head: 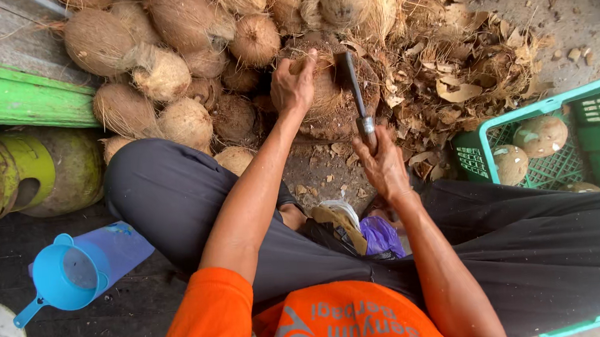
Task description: The person sits on the ground and uses a cleaver to chop the outer husk off coconuts, rotating each coconut to trim it, then places the trimmed coconut into a green plastic crate. The person repeats this with coconuts taken from a large pile.
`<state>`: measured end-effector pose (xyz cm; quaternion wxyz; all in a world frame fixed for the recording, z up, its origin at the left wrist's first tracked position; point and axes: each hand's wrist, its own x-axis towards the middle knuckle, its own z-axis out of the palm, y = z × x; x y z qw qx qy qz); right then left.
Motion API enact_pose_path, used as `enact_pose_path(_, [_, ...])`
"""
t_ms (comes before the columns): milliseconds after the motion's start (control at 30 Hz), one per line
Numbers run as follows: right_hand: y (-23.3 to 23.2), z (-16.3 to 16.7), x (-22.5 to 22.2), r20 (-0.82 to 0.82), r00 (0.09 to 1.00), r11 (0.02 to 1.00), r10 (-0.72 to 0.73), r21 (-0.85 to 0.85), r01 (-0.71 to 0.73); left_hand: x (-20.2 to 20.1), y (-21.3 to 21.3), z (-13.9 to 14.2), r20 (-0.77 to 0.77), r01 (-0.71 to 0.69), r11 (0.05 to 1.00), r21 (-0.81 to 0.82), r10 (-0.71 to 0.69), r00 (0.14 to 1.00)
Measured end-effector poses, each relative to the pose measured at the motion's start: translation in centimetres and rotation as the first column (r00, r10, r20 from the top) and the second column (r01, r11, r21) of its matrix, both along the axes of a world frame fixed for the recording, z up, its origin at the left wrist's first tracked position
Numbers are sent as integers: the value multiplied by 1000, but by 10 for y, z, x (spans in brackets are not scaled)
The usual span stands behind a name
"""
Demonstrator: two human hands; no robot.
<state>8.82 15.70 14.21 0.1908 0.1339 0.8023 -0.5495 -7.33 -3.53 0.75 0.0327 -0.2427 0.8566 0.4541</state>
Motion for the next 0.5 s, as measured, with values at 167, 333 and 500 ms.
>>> enact_pose_path(167, [17, 3, -6, -274, 938, 947, -213, -295, 129, -6, -4, -18, -3, 15, 998, -55, -15, 1000])
enact_pose_path(333, [12, -11, -10, -350, 878, 904, -325, -388, 179, -5, -2, -20, -51, -6, 991, -135, -1, 999])
enact_pose_path(500, [-6, -22, -5, -129, 990, 990, -61, -135, 43, -2, -2, -10, -28, 39, 987, -153, -44, 999])
